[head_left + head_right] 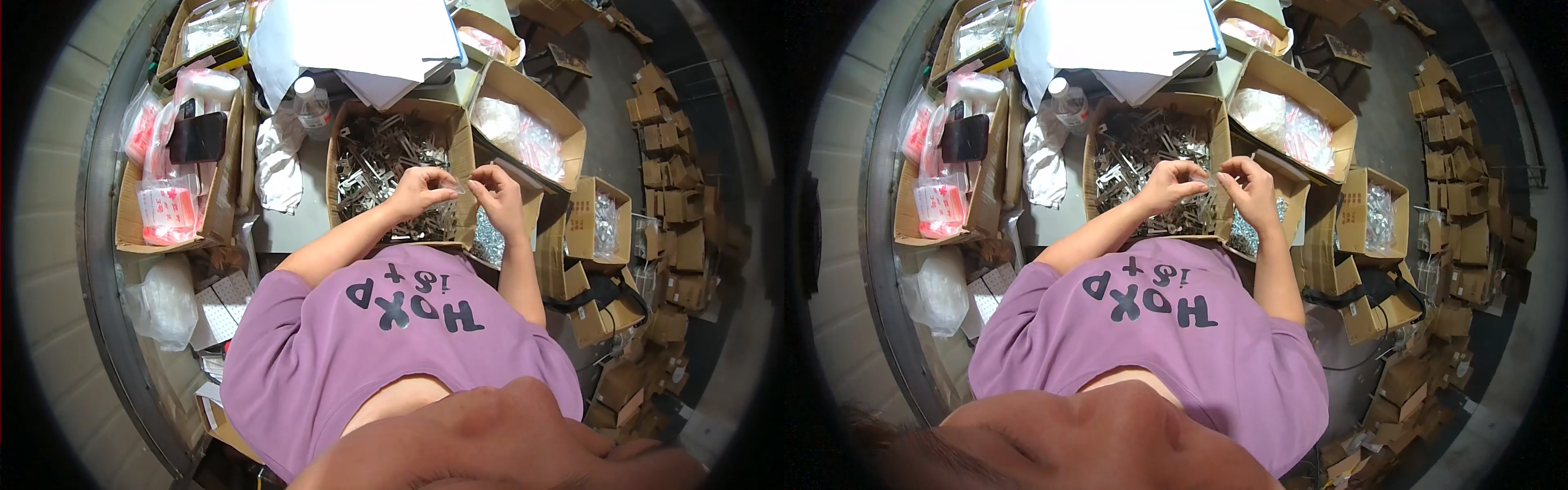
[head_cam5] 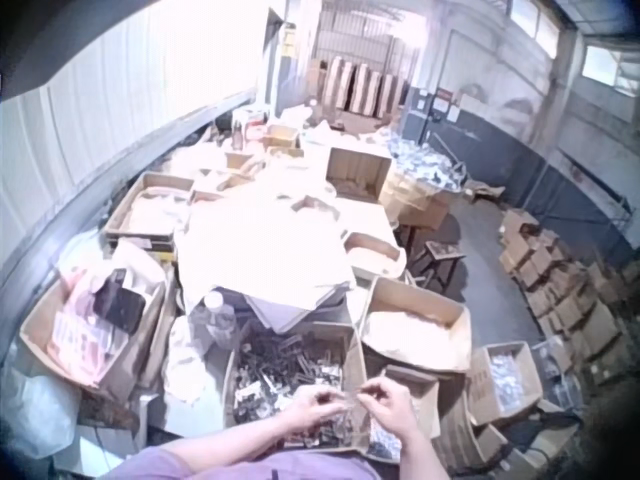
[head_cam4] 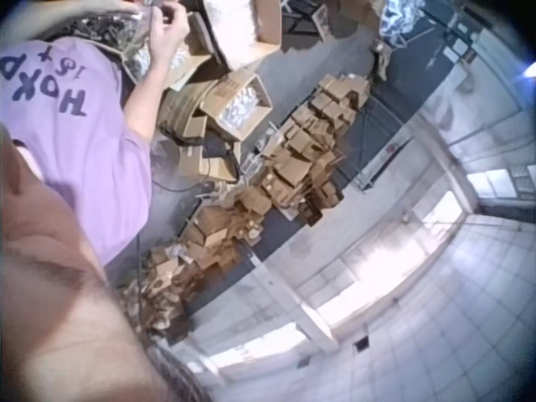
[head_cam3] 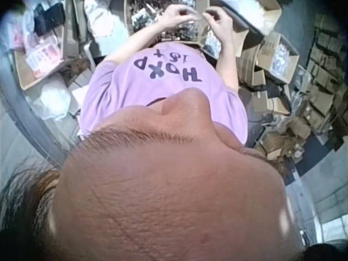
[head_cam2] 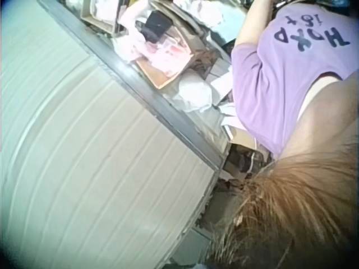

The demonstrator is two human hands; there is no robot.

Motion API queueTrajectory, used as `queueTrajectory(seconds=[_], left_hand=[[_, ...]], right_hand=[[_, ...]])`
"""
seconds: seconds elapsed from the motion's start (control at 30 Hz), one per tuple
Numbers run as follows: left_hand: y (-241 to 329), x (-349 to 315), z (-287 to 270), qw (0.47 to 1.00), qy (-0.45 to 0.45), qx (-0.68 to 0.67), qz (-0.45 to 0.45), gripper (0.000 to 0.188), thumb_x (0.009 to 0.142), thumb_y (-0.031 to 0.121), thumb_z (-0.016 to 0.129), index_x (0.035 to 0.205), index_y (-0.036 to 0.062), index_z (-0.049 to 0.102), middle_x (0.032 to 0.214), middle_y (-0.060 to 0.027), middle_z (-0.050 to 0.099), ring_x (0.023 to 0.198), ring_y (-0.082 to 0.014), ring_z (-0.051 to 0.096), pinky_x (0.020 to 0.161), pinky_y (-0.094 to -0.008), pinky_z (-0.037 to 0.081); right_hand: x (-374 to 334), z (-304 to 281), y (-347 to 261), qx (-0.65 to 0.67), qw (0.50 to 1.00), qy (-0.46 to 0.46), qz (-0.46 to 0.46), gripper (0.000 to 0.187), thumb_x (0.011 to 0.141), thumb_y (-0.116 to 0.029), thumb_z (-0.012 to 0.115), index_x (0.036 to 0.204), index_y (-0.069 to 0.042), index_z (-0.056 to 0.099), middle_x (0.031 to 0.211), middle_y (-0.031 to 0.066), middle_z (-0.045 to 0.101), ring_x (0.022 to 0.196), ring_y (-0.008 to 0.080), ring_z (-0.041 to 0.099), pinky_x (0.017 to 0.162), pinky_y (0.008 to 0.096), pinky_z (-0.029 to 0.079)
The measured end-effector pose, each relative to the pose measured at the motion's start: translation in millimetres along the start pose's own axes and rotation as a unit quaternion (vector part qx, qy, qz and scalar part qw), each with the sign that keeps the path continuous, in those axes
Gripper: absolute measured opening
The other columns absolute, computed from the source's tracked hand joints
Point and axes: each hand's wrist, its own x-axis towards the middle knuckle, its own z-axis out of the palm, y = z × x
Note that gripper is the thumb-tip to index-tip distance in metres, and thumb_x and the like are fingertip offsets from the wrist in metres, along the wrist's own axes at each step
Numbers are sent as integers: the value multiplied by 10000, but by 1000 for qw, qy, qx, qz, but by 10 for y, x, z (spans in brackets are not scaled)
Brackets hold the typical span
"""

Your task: The person picks up metal clips from a large box, pairs them with small screws from a smaller box, and places them into small plastic bags.

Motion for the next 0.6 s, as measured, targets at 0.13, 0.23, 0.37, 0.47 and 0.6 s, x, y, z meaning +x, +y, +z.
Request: queueTrajectory(seconds=[0.13, 0.23, 0.37, 0.47, 0.6], left_hand=[[-117, 56, -43, 992, 19, 116, 36, 138, 727, 111, 703, 796, -3, 665, 734, -78, 627, 666, -139, 597, 603, -259, 465], [20, 33, -68, 962, 49, 254, 86, 159, 693, 131, 722, 756, -1, 661, 708, -103, 611, 657, -171, 598, 596, -275, 463], [8, 46, -70, 956, 83, 240, 146, 164, 684, 123, 710, 790, 10, 659, 732, -113, 608, 665, -206, 602, 619, -287, 480], [10, 38, -56, 946, 72, 257, 182, 183, 674, 116, 698, 821, 15, 659, 780, -106, 614, 699, -223, 602, 641, -300, 489], [-6, 40, -82, 915, 59, 319, 241, 330, 627, 89, 683, 950, 39, 638, 848, -97, 613, 821, -255, 591, 763, -346, 476]], right_hand=[[-27, -6, -147, -27, 999, -19, -40, 151, 777, -103, 627, 885, 3, 616, 801, 62, 627, 680, 116, 552, 591, 236, 431], [-16, 21, -271, -66, 993, -43, -83, 152, 789, -107, 606, 894, 2, 620, 817, 91, 624, 707, 162, 578, 600, 260, 447], [-1, 82, -263, -160, 979, -90, -92, 166, 781, -133, 613, 898, -17, 628, 841, 132, 621, 784, 278, 588, 698, 341, 468], [10, 110, -222, -184, 974, -81, -107, 167, 767, -137, 618, 892, -29, 635, 880, 126, 622, 838, 289, 566, 771, 357, 450], [30, 65, -169, -231, 952, -131, -155, 210, 754, -146, 627, 935, -40, 636, 1006, 134, 603, 924, 295, 539, 844, 374, 416]])
